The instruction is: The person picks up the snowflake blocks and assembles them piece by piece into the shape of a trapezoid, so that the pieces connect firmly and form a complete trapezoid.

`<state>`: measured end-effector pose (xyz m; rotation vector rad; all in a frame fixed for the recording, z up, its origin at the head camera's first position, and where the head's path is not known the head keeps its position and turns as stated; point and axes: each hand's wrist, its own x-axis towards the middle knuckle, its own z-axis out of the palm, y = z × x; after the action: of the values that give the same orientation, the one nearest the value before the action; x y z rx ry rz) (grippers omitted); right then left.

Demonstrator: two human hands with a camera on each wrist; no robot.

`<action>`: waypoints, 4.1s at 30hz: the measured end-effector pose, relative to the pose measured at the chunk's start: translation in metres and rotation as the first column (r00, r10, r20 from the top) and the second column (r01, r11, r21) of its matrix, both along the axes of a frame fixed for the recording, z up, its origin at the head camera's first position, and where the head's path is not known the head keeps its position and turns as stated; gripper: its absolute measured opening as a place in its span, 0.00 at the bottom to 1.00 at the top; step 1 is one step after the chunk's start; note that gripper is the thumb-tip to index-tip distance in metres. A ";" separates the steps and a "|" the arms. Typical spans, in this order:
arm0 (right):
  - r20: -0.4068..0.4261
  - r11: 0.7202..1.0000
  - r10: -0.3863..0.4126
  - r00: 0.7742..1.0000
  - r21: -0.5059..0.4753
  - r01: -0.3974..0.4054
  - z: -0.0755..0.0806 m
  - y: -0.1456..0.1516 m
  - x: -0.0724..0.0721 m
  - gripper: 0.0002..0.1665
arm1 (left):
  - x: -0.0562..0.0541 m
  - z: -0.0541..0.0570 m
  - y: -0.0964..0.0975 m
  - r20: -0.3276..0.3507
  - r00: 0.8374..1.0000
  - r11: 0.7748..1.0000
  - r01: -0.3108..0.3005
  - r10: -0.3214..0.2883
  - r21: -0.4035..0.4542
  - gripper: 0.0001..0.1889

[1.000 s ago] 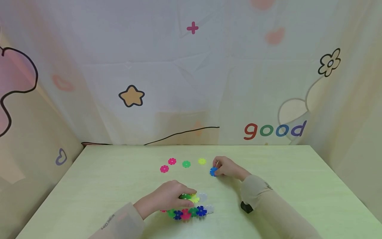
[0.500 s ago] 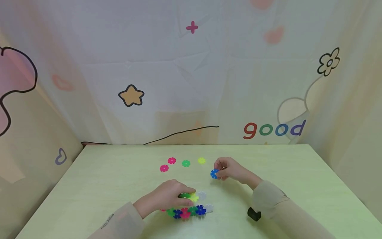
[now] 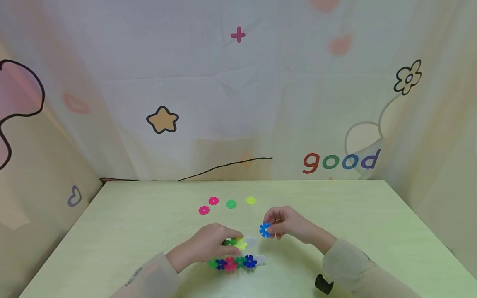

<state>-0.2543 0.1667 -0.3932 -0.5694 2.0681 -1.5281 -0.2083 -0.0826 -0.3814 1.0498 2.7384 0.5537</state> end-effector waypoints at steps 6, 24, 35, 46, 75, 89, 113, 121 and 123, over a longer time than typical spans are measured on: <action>0.029 1.000 -0.021 0.999 -0.017 0.022 0.004 -0.004 0.010 0.15 | 0.000 0.001 0.002 -0.021 0.999 0.999 -0.037 0.037 -0.008 0.22; 0.121 0.988 -0.140 0.983 -0.042 0.147 0.002 -0.011 0.023 0.17 | 0.002 -0.003 0.004 -0.179 0.984 1.000 -0.011 0.007 -0.019 0.21; 0.168 0.971 -0.204 0.964 -0.091 0.221 0.003 -0.012 0.032 0.14 | 0.004 -0.003 0.005 -0.213 0.977 1.000 -0.007 0.004 -0.014 0.21; 0.197 0.966 -0.205 0.959 -0.116 0.230 -0.001 -0.013 0.034 0.12 | 0.005 -0.004 0.007 -0.218 0.976 1.000 0.004 -0.002 0.006 0.21; 0.268 0.948 -0.232 0.935 -0.154 0.279 -0.006 -0.025 0.033 0.13 | 0.008 -0.008 0.009 -0.301 0.953 0.997 -0.058 0.044 -0.040 0.24; 0.254 0.973 -0.163 0.953 -0.119 0.199 -0.002 -0.023 0.032 0.15 | 0.004 -0.009 0.007 -0.367 0.929 0.999 0.042 -0.044 -0.012 0.19; -0.336 0.912 0.001 0.942 0.386 0.137 -0.022 -0.075 -0.056 0.22 | -0.009 0.004 -0.058 -0.207 0.954 0.974 -0.226 0.218 -0.019 0.21; -0.316 0.837 0.127 0.940 0.543 0.069 -0.027 -0.087 -0.060 0.32 | -0.010 0.005 -0.061 -0.185 0.954 0.970 -0.242 0.236 -0.012 0.21; -0.317 0.821 0.152 0.936 0.568 0.059 -0.027 -0.087 -0.059 0.33 | -0.010 0.006 -0.061 -0.180 0.955 0.970 -0.243 0.237 -0.014 0.21</action>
<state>-0.3135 0.0797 -0.4204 -0.6784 2.6015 -0.7267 -0.2178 -0.1437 -0.3757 0.7972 3.0454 0.4608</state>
